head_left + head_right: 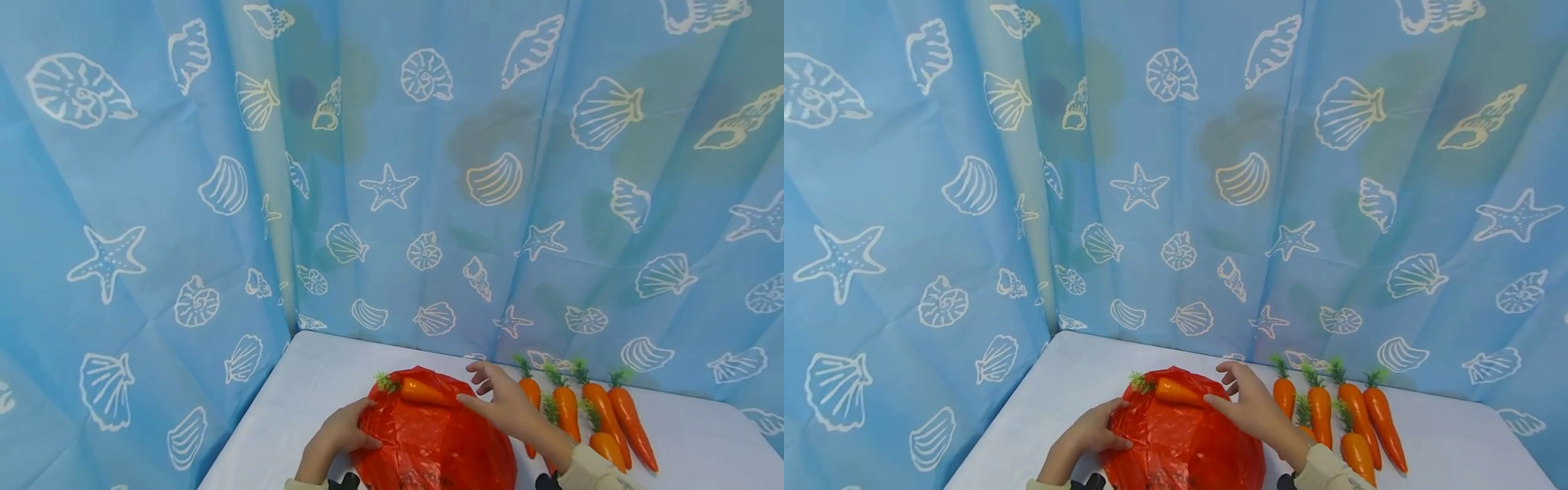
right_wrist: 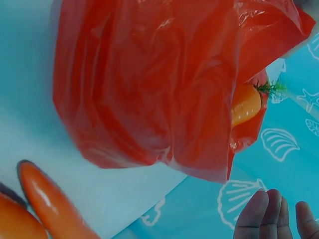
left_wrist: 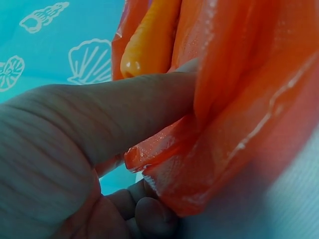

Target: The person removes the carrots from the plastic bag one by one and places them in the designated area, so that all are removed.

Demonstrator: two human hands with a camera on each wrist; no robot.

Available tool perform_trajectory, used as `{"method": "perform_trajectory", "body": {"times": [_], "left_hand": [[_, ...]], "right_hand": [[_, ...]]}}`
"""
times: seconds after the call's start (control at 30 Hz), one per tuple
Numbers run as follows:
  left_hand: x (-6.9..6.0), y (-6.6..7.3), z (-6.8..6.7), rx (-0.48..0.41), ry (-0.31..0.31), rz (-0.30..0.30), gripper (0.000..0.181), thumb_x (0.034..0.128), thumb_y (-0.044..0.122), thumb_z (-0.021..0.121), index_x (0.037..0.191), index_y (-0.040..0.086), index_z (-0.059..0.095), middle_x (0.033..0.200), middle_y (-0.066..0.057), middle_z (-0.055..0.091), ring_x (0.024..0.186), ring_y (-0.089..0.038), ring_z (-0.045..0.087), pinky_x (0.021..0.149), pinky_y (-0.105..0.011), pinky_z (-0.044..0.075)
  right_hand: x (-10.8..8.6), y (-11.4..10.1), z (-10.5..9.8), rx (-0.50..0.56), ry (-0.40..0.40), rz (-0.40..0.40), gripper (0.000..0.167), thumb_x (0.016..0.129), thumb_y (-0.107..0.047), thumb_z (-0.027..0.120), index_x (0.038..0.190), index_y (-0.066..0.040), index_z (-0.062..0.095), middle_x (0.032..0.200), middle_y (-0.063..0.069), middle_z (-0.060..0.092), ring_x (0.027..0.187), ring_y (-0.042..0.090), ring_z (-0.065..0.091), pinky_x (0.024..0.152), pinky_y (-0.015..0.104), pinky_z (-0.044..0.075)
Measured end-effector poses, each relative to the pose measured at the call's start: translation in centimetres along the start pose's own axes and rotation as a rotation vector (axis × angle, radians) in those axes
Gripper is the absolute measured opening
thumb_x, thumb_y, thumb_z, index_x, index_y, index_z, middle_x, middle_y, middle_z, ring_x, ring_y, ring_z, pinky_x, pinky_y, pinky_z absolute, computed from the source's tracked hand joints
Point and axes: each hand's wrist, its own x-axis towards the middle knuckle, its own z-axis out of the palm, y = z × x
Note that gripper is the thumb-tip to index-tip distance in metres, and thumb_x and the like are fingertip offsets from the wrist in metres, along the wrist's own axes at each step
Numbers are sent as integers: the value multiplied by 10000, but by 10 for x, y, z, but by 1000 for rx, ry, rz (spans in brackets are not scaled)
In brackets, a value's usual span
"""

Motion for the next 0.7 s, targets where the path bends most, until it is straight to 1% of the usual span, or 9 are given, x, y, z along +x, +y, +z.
{"method": "perform_trajectory", "body": {"times": [0.13,0.33,0.5,0.7], "left_hand": [[-1,0,0,-1,-8,7,799,661,121,899,1381,101,553,1323,-153,609,1112,-355,585,912,-565,533],[0,-1,-2,8,-24,24,764,677,119,890,1366,96,562,1316,-158,611,1111,-352,585,913,-567,532],[2,-1,-3,14,-28,22,743,686,132,886,1357,113,569,1319,-148,610,1121,-346,579,936,-576,518],[3,-2,-2,23,-28,22,739,690,151,886,1358,130,571,1326,-137,607,1144,-347,573,950,-584,508]], "right_hand": [[0,-2,6,15,-11,-9,526,834,-335,791,1266,-144,559,1129,100,620,940,190,621,764,358,603],[0,-4,21,40,-23,24,546,816,-361,804,1255,-144,565,1127,75,639,922,157,618,785,364,610],[4,-7,30,69,-57,-4,544,844,-320,783,1282,-99,547,1145,101,631,959,189,611,818,384,600],[7,-16,35,77,-113,-29,588,847,-349,776,1309,-80,532,1191,113,616,1025,239,601,865,423,577]]}}
